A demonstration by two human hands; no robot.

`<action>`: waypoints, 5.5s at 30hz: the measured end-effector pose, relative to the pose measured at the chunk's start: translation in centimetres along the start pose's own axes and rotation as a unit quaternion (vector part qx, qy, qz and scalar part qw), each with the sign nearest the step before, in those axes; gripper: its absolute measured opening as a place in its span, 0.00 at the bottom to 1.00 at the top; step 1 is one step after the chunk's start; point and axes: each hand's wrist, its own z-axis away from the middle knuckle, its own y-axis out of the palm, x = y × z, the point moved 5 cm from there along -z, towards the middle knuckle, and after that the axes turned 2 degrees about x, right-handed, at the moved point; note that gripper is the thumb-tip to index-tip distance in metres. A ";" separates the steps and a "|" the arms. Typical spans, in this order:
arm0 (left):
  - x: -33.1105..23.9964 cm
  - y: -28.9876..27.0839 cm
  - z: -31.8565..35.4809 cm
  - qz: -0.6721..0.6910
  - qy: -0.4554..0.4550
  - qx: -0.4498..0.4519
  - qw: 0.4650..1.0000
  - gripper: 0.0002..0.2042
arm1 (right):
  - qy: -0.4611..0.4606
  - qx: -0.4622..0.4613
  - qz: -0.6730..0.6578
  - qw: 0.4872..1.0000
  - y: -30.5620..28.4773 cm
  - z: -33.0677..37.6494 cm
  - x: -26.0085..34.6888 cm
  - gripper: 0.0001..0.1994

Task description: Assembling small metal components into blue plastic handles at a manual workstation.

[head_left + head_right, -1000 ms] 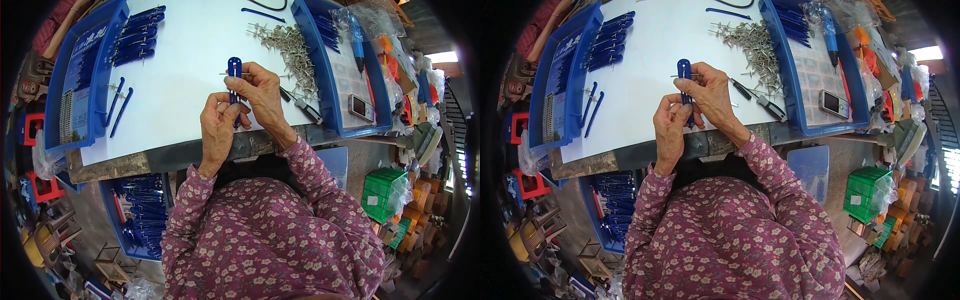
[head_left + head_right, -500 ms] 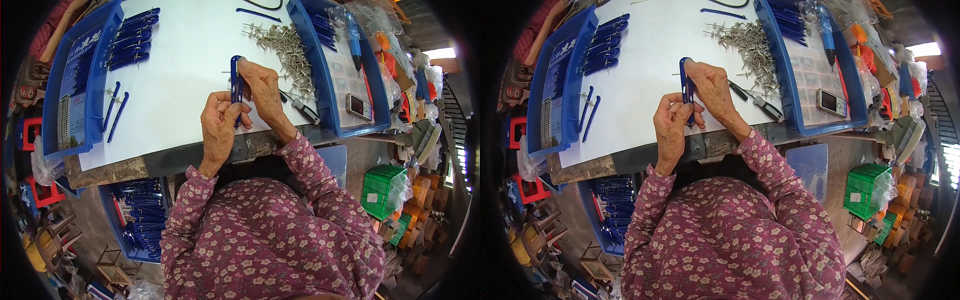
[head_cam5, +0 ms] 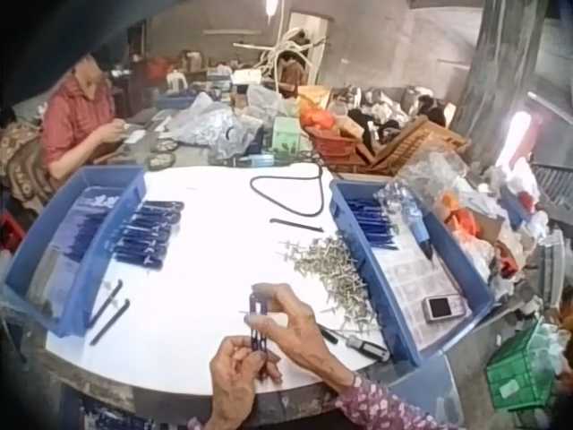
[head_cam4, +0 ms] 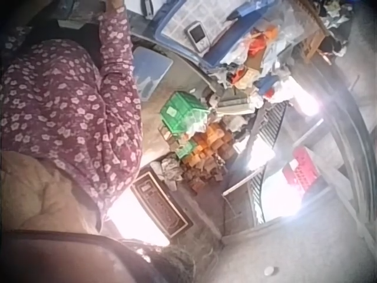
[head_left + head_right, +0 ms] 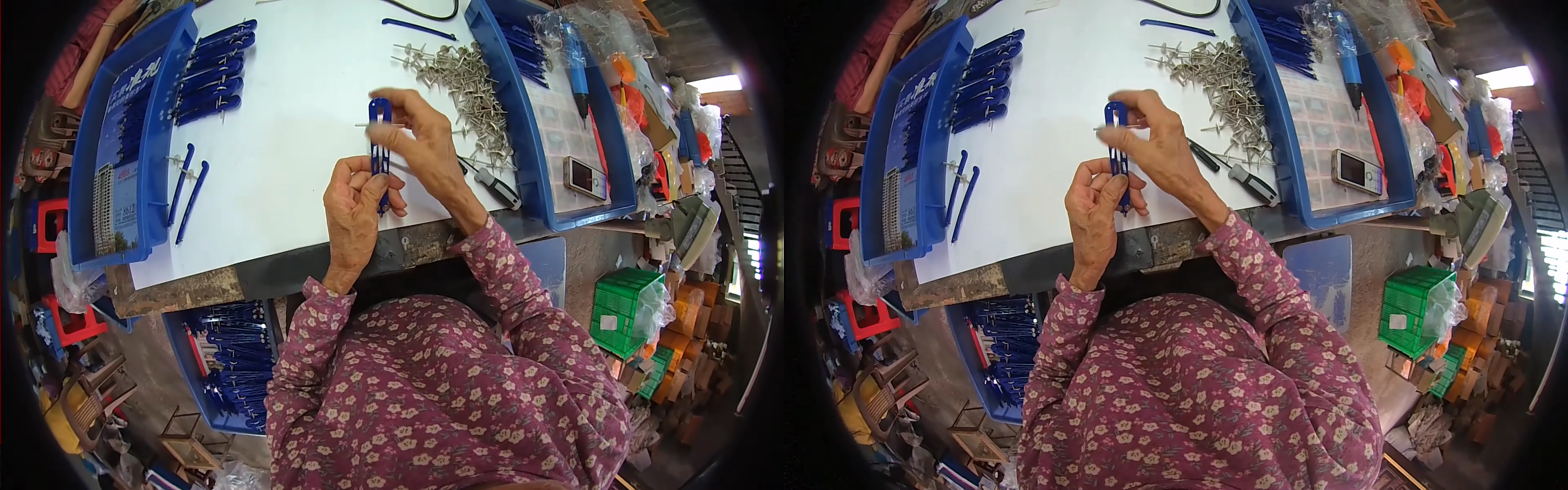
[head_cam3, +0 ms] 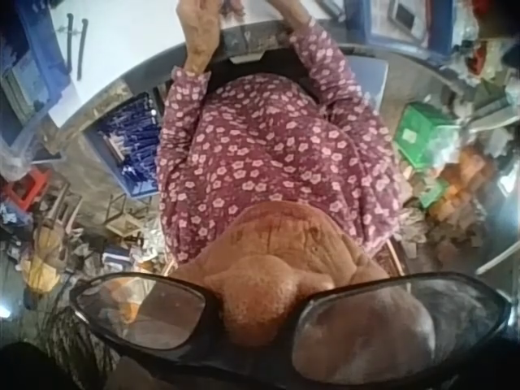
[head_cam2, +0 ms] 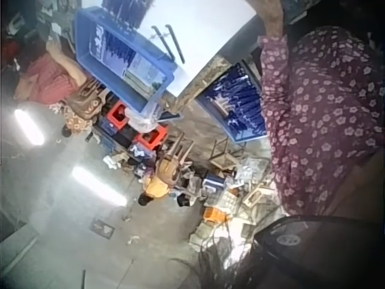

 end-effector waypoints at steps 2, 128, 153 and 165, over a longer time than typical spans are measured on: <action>0.2 -0.3 0.0 -0.002 -0.002 -0.002 1.000 0.07 | -0.062 0.032 0.026 0.997 0.0 0.1 1.0 0.24; -5.2 -0.2 -2.7 -0.033 -0.026 0.219 0.975 0.16 | 0.091 0.205 -0.165 0.960 -2.5 0.1 6.8 0.11; -0.6 1.6 0.1 0.089 -0.094 0.091 0.987 0.12 | 0.118 0.031 -0.105 0.987 -2.0 1.2 1.3 0.08; 0.3 1.3 0.5 0.086 -0.099 0.114 0.985 0.11 | 0.180 0.093 -0.038 0.978 -2.0 1.3 0.9 0.17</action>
